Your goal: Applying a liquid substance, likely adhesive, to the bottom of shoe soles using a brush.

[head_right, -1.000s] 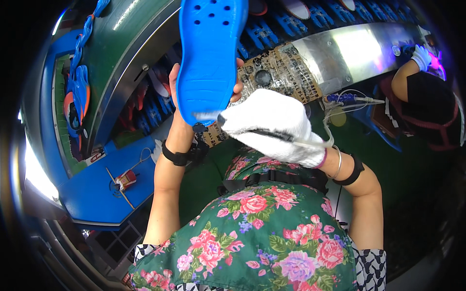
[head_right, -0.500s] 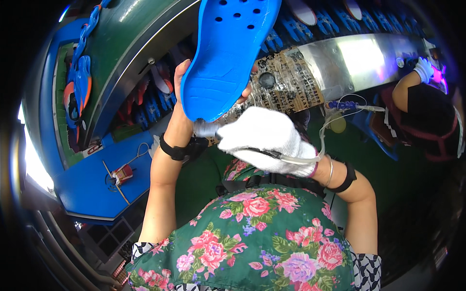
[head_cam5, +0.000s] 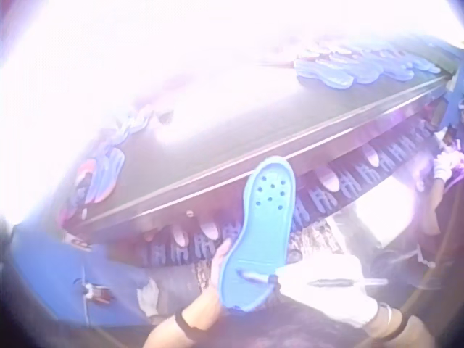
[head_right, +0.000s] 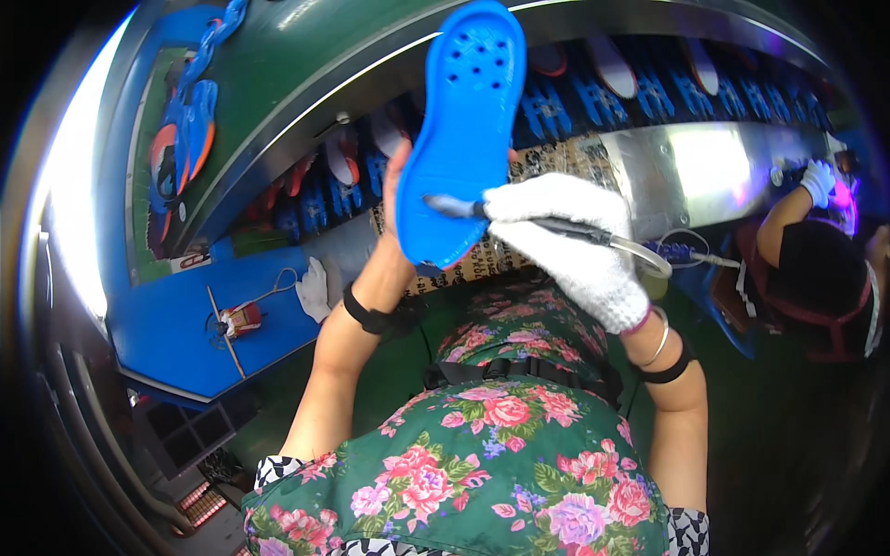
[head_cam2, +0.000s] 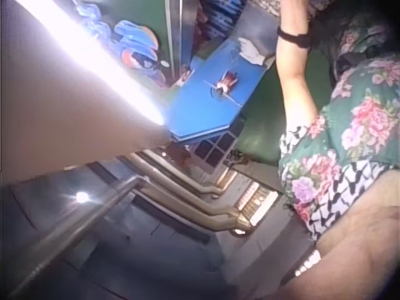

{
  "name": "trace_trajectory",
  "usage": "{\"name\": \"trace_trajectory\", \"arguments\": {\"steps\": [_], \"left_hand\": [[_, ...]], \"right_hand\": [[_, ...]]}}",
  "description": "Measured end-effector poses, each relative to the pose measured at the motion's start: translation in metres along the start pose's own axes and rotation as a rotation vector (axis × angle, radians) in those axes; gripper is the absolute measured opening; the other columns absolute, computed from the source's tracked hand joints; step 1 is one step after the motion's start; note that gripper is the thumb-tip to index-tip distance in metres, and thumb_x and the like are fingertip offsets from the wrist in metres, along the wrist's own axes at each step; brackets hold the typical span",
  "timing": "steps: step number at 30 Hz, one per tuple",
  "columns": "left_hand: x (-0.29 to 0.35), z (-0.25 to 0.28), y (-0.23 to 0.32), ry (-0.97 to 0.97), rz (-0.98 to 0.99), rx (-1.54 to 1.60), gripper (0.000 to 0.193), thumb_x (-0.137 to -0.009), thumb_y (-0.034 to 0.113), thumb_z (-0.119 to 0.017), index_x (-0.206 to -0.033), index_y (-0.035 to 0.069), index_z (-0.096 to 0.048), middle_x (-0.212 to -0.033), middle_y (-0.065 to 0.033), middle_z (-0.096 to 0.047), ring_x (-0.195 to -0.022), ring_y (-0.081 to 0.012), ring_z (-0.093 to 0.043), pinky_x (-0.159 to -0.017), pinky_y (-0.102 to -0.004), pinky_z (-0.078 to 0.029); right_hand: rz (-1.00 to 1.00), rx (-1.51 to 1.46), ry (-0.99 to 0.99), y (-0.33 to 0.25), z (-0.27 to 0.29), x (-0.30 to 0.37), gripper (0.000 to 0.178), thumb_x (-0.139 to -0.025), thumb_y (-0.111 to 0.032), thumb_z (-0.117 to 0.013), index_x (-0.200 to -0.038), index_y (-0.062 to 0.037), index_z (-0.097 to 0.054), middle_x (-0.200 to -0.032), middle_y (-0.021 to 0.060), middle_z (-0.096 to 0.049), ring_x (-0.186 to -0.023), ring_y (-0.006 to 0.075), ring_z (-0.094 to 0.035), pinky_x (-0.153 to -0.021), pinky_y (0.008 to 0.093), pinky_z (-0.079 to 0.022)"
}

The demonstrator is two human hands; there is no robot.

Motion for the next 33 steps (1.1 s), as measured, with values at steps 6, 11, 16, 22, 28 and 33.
{"name": "trace_trajectory", "arguments": {"steps": [6,11,16,22,28,33], "left_hand": [[0.014,0.008,-0.029,-0.101,0.016,-0.014,0.081,-0.096,0.061,-0.046,-0.153,0.005,-0.035,-0.142,-0.027,-0.05,-0.115,-0.0496,-0.06,-0.087,-0.0591,-0.055],[0.053,0.008,0.0,-0.092,-0.147,-0.059,0.113,-0.079,0.078,-0.062,-0.156,0.003,-0.025,-0.147,-0.0312,-0.042,-0.126,-0.0532,-0.051,-0.096,-0.0655,-0.05],[0.099,-0.066,0.074,-0.423,-0.372,-0.412,0.138,-0.062,0.062,-0.088,-0.158,0.004,-0.008,-0.153,-0.0326,-0.027,-0.122,-0.0515,-0.053,-0.096,-0.0648,-0.052],[0.121,-0.083,0.226,-0.366,-0.702,-0.054,0.115,-0.084,0.071,-0.062,-0.157,0.0,-0.01,-0.16,-0.0309,-0.015,-0.142,-0.0513,-0.028,-0.113,-0.0597,-0.039],[0.139,-0.057,0.22,0.012,-1.006,-0.026,0.084,-0.099,0.044,-0.055,-0.156,-0.001,-0.014,-0.16,-0.0278,-0.014,-0.146,-0.0446,-0.028,-0.117,-0.053,-0.037],[0.181,-0.075,0.246,0.908,-1.905,-1.328,0.081,-0.08,0.022,-0.085,-0.143,0.0,-0.039,-0.12,-0.0219,-0.055,-0.111,-0.0298,-0.057,-0.104,-0.0431,-0.046]], "right_hand": [[0.499,0.575,0.142,-0.031,0.035,-0.048,0.017,-0.085,0.001,-0.074,-0.101,-0.0005,-0.075,-0.104,0.0123,-0.075,-0.093,0.0198,-0.072,-0.083,0.0317,-0.057],[0.113,-0.005,-0.041,-0.017,0.008,-0.029,0.019,-0.081,0.0,-0.077,-0.1,0.0019,-0.075,-0.1,0.0146,-0.075,-0.09,0.0215,-0.072,-0.082,0.0329,-0.057],[-0.137,-0.562,0.271,0.011,0.028,-0.023,0.021,-0.081,0.007,-0.069,-0.101,0.0059,-0.073,-0.108,0.0196,-0.073,-0.092,0.0201,-0.07,-0.085,0.0293,-0.054],[-0.212,-0.526,0.19,0.064,-0.011,-0.014,0.022,-0.081,0.004,-0.073,-0.103,0.0027,-0.075,-0.095,0.0107,-0.075,-0.077,0.0137,-0.066,-0.072,0.0252,-0.051],[-0.38,-0.551,0.217,0.102,-0.027,0.005,0.021,-0.081,0.003,-0.074,-0.102,0.0016,-0.075,-0.092,0.0094,-0.075,-0.073,0.0128,-0.065,-0.065,0.0236,-0.05],[-0.404,-0.565,0.246,0.124,-0.017,0.019,0.021,-0.081,0.003,-0.075,-0.102,0.0022,-0.076,-0.092,0.009,-0.075,-0.075,0.0126,-0.066,-0.067,0.0234,-0.05]]}}
Point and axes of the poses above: each hand's wrist, its own x-axis away from the middle knuckle, its own z-axis out of the back of the hand, y = z × x, the point moved 5 cm from there along -x, towards the middle knuckle
